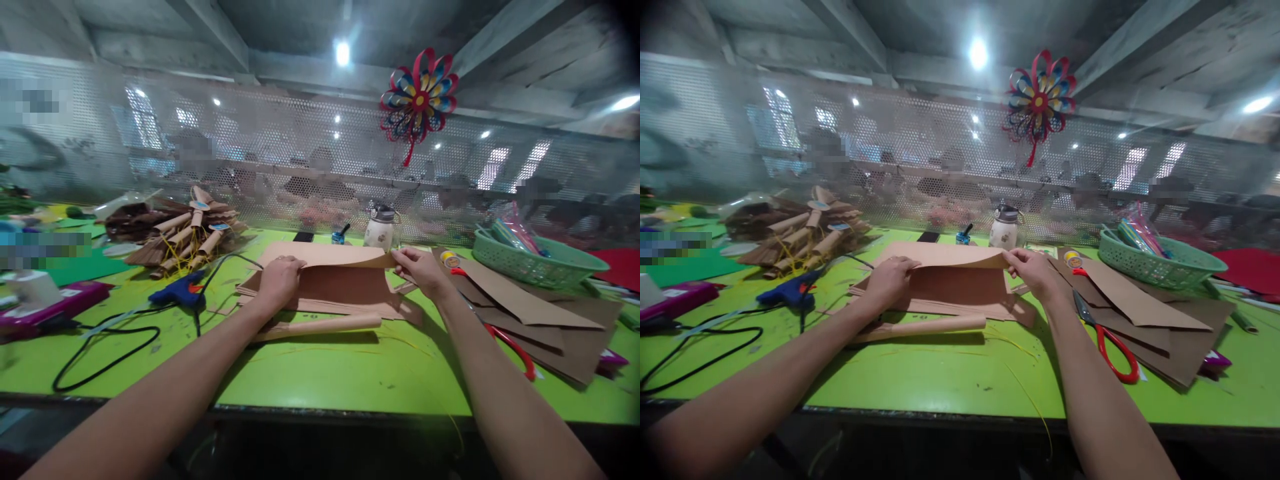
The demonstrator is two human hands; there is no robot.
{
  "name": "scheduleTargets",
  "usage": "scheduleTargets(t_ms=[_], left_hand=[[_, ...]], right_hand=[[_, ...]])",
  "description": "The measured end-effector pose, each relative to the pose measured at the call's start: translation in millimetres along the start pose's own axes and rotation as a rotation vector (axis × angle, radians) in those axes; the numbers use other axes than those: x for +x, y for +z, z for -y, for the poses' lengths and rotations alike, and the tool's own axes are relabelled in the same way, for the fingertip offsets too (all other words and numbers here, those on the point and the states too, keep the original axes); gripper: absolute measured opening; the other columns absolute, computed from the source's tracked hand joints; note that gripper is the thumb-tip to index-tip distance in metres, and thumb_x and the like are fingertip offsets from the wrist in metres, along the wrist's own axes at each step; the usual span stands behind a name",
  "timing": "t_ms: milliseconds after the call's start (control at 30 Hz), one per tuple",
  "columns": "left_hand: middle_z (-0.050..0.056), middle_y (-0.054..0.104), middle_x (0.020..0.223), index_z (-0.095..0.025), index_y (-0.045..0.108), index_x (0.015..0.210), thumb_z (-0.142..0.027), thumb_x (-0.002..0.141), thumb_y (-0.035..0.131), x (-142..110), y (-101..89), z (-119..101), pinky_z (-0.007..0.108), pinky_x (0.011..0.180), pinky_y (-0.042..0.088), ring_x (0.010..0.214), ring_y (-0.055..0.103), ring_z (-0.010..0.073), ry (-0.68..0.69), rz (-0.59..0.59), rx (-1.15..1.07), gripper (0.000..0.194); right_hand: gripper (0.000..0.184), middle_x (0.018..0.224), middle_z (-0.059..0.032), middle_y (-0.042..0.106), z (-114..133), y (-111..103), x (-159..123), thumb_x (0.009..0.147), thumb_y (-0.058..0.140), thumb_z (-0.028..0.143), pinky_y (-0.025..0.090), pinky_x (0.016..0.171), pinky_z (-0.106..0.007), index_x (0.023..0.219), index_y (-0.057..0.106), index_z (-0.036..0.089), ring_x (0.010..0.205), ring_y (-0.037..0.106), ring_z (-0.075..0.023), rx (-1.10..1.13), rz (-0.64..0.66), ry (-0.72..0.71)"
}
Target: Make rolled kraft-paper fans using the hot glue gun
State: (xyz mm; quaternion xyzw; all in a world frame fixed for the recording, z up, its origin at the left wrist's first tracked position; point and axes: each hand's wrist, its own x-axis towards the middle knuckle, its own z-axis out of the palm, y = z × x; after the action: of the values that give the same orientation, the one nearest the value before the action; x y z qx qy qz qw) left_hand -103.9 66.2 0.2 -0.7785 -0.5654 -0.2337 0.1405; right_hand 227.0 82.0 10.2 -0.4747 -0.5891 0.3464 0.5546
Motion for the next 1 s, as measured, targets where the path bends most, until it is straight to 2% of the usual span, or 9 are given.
scheduleTargets(t_ms=[133,200,333,400,533,633,733,867,1000], left_hand=[[0.009,0.07,0.109,-0.019,0.07,0.11,-0.012,0.084,0.044,0,-1.6,-3,0.034,0.088,0.045,0.099,0.061,0.0235,0.025,-0.032,-0.006,0.037],[0.009,0.07,0.11,-0.019,0.07,0.11,-0.012,0.085,0.043,0,-2.2,-4,0.034,0.089,0.045,0.099,0.061,0.023,0.05,-0.036,-0.01,0.037],[0.01,0.07,0.108,-0.018,0.071,0.107,-0.009,0.082,0.045,0,-4.5,-7,0.035,0.091,0.044,0.099,0.061,0.0224,0.127,-0.019,-0.015,0.038],[0.01,0.071,0.103,-0.018,0.072,0.104,-0.007,0.079,0.046,0,-6.6,-8,0.036,0.088,0.045,0.095,0.062,0.0228,0.181,-0.001,-0.024,0.038],[0.009,0.072,0.099,-0.022,0.074,0.096,-0.008,0.078,0.045,3,-9.3,-4,0.036,0.086,0.045,0.093,0.062,0.0236,0.309,0.044,-0.037,0.037],[0.008,0.072,0.1,-0.022,0.074,0.098,-0.009,0.08,0.043,6,-6.4,3,0.037,0.085,0.045,0.093,0.062,0.0246,0.352,0.055,-0.016,0.038],[0.007,0.072,0.1,-0.024,0.074,0.095,-0.01,0.081,0.043,8,-4.0,6,0.037,0.085,0.045,0.093,0.062,0.025,0.341,0.062,0.007,0.037],[0.011,0.068,0.108,-0.019,0.07,0.105,-0.016,0.084,0.044,7,-12.7,2,0.041,0.089,0.043,0.1,0.059,0.0284,0.294,-0.072,0.053,0.033],[0.015,0.062,0.11,-0.015,0.063,0.112,-0.023,0.084,0.049,0,-33.2,-7,0.044,0.088,0.042,0.102,0.054,0.0324,0.171,-0.282,0.105,0.032]], right_hand=[[0.032,0.061,0.001,0.06,-2,-1,4,0.079,0.067,0.049,0.049,0.048,-0.02,0.073,0.058,0.019,0.052,0.057,-0.0101,0.144,-0.124,0.135],[0.036,0.058,-0.0011,0.06,-2,-4,3,0.086,0.057,0.052,0.051,0.047,-0.021,0.07,0.056,0.019,0.05,0.059,-0.0113,0.204,-0.132,0.233],[0.055,0.06,-0.0099,0.064,3,-4,-1,0.092,0.035,0.061,0.053,0.045,-0.026,0.071,0.059,0.016,0.051,0.062,-0.0158,0.321,0.011,0.387],[0.059,0.058,-0.0097,0.064,7,-3,-3,0.092,0.031,0.063,0.053,0.046,-0.026,0.072,0.059,0.016,0.05,0.062,-0.0162,0.415,0.1,0.422],[0.042,0.053,-0.0054,0.063,6,3,-3,0.089,0.048,0.056,0.052,0.046,-0.028,0.075,0.06,0.018,0.049,0.061,-0.0174,0.471,0.125,0.411],[0.021,0.055,-0.0038,0.064,-4,6,2,0.081,0.065,0.039,0.052,0.047,-0.028,0.079,0.062,0.019,0.051,0.061,-0.018,0.453,0.116,0.393],[0.015,0.058,-0.0031,0.065,-14,9,4,0.071,0.073,0.023,0.051,0.048,-0.028,0.08,0.063,0.016,0.055,0.062,-0.0177,0.435,0.14,0.396],[0.019,0.062,-0.0024,0.068,-18,12,1,0.061,0.074,0.013,0.053,0.053,-0.03,0.078,0.065,0.016,0.061,0.063,-0.0189,0.421,0.197,0.391],[0.016,0.075,-0.0031,0.072,-14,16,0,0.064,0.074,0.018,0.055,0.064,-0.033,0.078,0.067,0.02,0.074,0.065,-0.0213,0.46,0.206,0.276]])
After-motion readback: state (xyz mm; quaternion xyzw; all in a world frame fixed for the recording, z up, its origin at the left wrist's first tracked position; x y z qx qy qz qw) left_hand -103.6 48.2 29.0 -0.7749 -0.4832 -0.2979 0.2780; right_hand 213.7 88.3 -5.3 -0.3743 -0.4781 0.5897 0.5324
